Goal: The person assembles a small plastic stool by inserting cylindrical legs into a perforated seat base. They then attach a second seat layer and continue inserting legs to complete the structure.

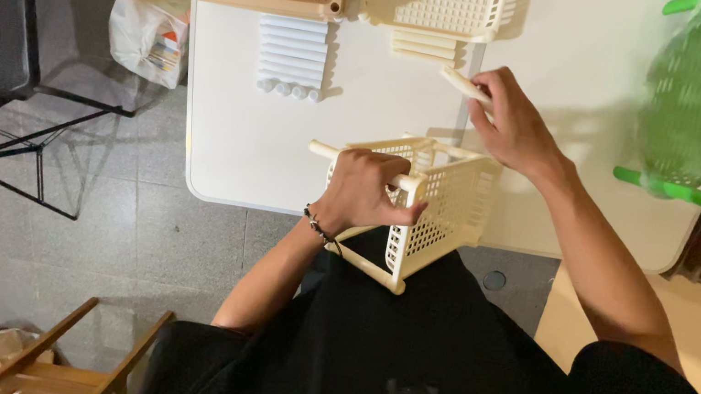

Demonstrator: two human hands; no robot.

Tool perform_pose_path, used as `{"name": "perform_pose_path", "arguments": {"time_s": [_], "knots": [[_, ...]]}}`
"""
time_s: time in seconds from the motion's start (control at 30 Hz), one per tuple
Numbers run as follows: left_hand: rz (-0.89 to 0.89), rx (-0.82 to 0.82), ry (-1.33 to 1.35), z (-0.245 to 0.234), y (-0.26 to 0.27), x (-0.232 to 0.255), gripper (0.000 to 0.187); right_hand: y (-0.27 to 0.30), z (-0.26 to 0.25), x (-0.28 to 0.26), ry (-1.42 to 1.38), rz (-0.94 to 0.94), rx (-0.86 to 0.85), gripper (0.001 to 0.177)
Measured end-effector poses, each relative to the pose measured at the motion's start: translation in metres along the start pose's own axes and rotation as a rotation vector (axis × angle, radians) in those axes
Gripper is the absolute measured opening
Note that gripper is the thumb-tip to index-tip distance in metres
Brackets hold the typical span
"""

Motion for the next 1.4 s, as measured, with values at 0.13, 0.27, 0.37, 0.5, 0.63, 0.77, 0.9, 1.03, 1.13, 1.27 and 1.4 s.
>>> {"name": "perform_pose_path", "arguments": {"time_s": [0.13, 0.27, 0.37, 0.5, 0.63, 0.77, 0.9, 1.03, 1.13, 1.27, 1.4], "knots": [[0.109, 0.120, 0.047, -0.030, 0.015, 0.022, 0.056, 0.057, -0.039, -0.035, -0.227, 0.154, -0.105, 0.025], [0.237, 0.172, 0.124, -0.055, 0.031, 0.044, 0.037, 0.099, -0.059, -0.057, -0.317, 0.235, -0.140, 0.027], [0.229, 0.180, 0.149, -0.062, 0.039, 0.061, 0.028, 0.120, -0.072, -0.072, -0.293, 0.173, -0.106, 0.029], [0.266, 0.268, 0.104, -0.065, 0.046, 0.080, 0.025, 0.136, -0.085, -0.087, -0.151, 0.222, -0.109, 0.033], [0.314, 0.430, 0.002, -0.072, 0.053, 0.093, 0.024, 0.145, -0.091, -0.098, -0.090, 0.166, -0.079, 0.034], [0.297, 0.472, -0.002, -0.076, 0.063, 0.099, 0.024, 0.161, -0.084, -0.097, -0.147, 0.139, 0.016, 0.033], [0.220, 0.430, -0.046, -0.075, 0.066, 0.105, 0.025, 0.149, -0.049, -0.101, -0.342, -0.063, -0.010, 0.039], [0.138, 0.371, 0.119, -0.073, 0.066, 0.109, 0.030, 0.144, -0.010, -0.121, -0.460, -0.159, 0.022, 0.046], [0.234, 0.364, 0.085, -0.076, 0.065, 0.113, 0.021, 0.147, 0.007, -0.134, -0.634, -0.095, 0.018, 0.041], [0.170, 0.302, 0.180, -0.078, 0.066, 0.113, 0.022, 0.147, 0.019, -0.135, -0.805, -0.045, -0.057, 0.028], [0.181, 0.268, 0.154, -0.075, 0.065, 0.113, 0.018, 0.153, 0.021, -0.128, -0.747, -0.087, -0.055, 0.033]]}}
Point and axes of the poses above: each hand's wrist, its own y-axis away from the middle knuckle, its own z-axis out of the palm, x = y × z, the point moved 2 cm from there along -y, towards the middle knuckle, and after that the axes turned 1 degree about z, right-handed, at the moved point
